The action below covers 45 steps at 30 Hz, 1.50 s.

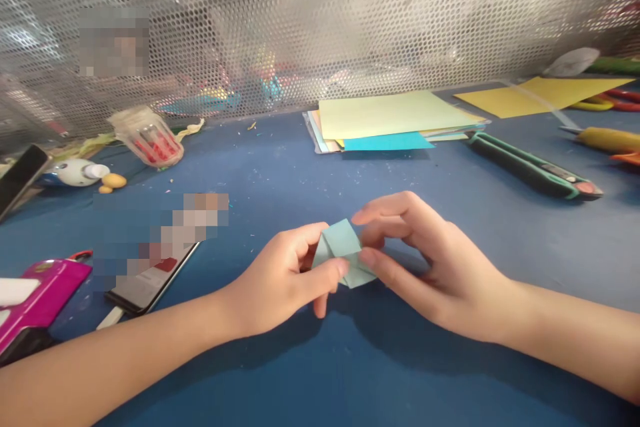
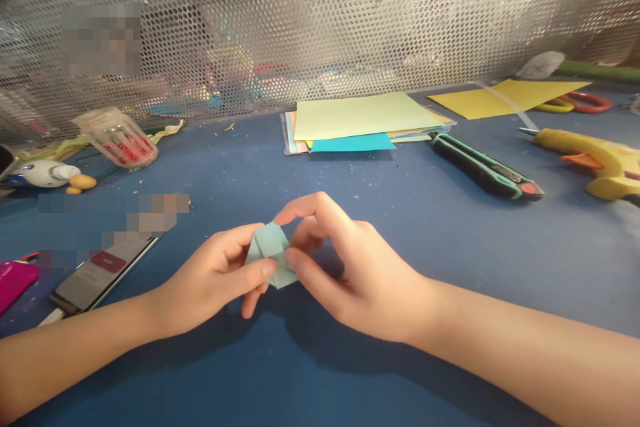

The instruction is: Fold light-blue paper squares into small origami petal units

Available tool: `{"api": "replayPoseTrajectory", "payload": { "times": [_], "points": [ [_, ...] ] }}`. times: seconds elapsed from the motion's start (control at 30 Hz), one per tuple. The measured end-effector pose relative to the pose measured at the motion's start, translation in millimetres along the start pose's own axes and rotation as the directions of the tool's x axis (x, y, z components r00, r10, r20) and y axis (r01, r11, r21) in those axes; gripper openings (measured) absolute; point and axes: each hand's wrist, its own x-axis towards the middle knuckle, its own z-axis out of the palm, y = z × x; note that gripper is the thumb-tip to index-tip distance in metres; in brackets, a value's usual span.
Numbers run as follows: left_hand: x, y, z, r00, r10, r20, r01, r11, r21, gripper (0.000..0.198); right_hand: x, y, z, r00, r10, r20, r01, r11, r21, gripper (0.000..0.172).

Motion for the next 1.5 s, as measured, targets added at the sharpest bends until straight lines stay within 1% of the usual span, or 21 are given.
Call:
{"api": "replayPoseTrajectory", "payload": {
  "times": [0.07, 0.13, 0.23, 0.3, 0.4, 0.53, 0.6, 0.7, 0.8, 0.87, 0.93, 1.03, 1.1, 1.17, 1.23, 1.4, 1.5],
  "points": [
    [-0.9, 2.5, -0.5, 0.999, 0.006, 0.033, -0.008, 0.998, 0.066, 0.01, 2.3, 1.7, -3.0, 0.991, -0.135, -0.002, 0.134, 0.987, -0.089, 0.036],
    [-1.9, 4.9, -0.9, 0.997, 0.04, 0.068, -0.048, 0.993, 0.111, 0.01, 4.4, 2.4, -5.5, 0.974, -0.224, 0.022, 0.225, 0.969, -0.104, 0.038],
    [-3.3, 6.4, -1.5, 0.99, 0.084, 0.115, -0.103, 0.98, 0.171, 0.014, 5.8, 1.5, -7.6, 0.961, -0.269, 0.069, 0.273, 0.959, -0.07, 0.029],
    [-4.1, 5.1, -1.8, 0.989, 0.094, 0.117, -0.115, 0.976, 0.187, 0.015, 5.5, 0.5, -8.5, 0.96, -0.271, 0.07, 0.276, 0.959, -0.069, 0.021],
    [-4.6, 1.1, -1.6, 0.991, 0.119, 0.06, -0.126, 0.982, 0.139, 0.014, 4.1, -0.3, -10.1, 0.954, -0.296, 0.043, 0.298, 0.949, -0.102, 0.013],
    [-3.6, -2.7, 0.7, 0.989, 0.143, -0.035, -0.144, 0.99, -0.01, 0.015, 3.6, 0.0, -11.8, 0.949, -0.316, 0.004, 0.313, 0.937, -0.154, 0.011],
    [-2.7, -3.2, 2.0, 0.987, 0.124, -0.098, -0.134, 0.986, -0.1, 0.023, 4.3, 0.6, -11.9, 0.95, -0.311, -0.02, 0.303, 0.937, -0.176, 0.007],
    [-1.7, -2.5, 3.3, 0.977, 0.081, -0.199, -0.121, 0.973, -0.198, 0.042, 5.6, 1.3, -11.4, 0.952, -0.301, -0.05, 0.284, 0.934, -0.215, 0.007],
    [-1.0, -1.9, 3.2, 0.966, 0.087, -0.245, -0.135, 0.973, -0.189, 0.041, 6.2, 1.3, -10.9, 0.955, -0.287, -0.077, 0.26, 0.933, -0.25, 0.008],
    [-0.7, -2.3, 2.6, 0.965, 0.103, -0.242, -0.144, 0.977, -0.157, 0.039, 6.2, 1.5, -10.7, 0.952, -0.292, -0.092, 0.259, 0.928, -0.267, 0.007],
    [-0.3, -3.5, 1.8, 0.97, 0.105, -0.22, -0.137, 0.981, -0.135, 0.042, 5.8, 2.2, -10.2, 0.943, -0.31, -0.118, 0.266, 0.921, -0.285, 0.006],
    [-0.4, -6.2, 0.8, 0.982, 0.106, -0.157, -0.118, 0.99, -0.073, 0.046, 4.8, 4.5, -9.2, 0.93, -0.337, -0.145, 0.278, 0.906, -0.318, 0.013],
    [-1.1, -8.0, 0.2, 0.985, 0.124, -0.12, -0.123, 0.992, 0.014, 0.045, 3.9, 6.2, -8.8, 0.933, -0.337, -0.125, 0.282, 0.901, -0.329, 0.011],
    [-2.2, -9.2, -0.7, 0.983, 0.154, -0.104, -0.143, 0.984, 0.104, 0.042, 3.4, 7.4, -9.1, 0.939, -0.329, -0.096, 0.284, 0.903, -0.322, 0.009],
    [-3.0, -9.5, -1.6, 0.981, 0.171, -0.095, -0.155, 0.975, 0.161, 0.04, 3.2, 7.8, -10.0, 0.944, -0.322, -0.078, 0.284, 0.908, -0.308, 0.008],
    [-2.8, -7.4, -2.7, 0.976, 0.207, -0.073, -0.19, 0.963, 0.19, 0.039, 4.0, 6.9, -12.5, 0.951, -0.306, -0.044, 0.283, 0.92, -0.269, 0.009],
    [-2.2, -6.3, -2.2, 0.974, 0.212, -0.078, -0.197, 0.967, 0.159, 0.041, 4.5, 6.8, -12.7, 0.95, -0.31, -0.031, 0.294, 0.925, -0.242, 0.011]
  ]
}}
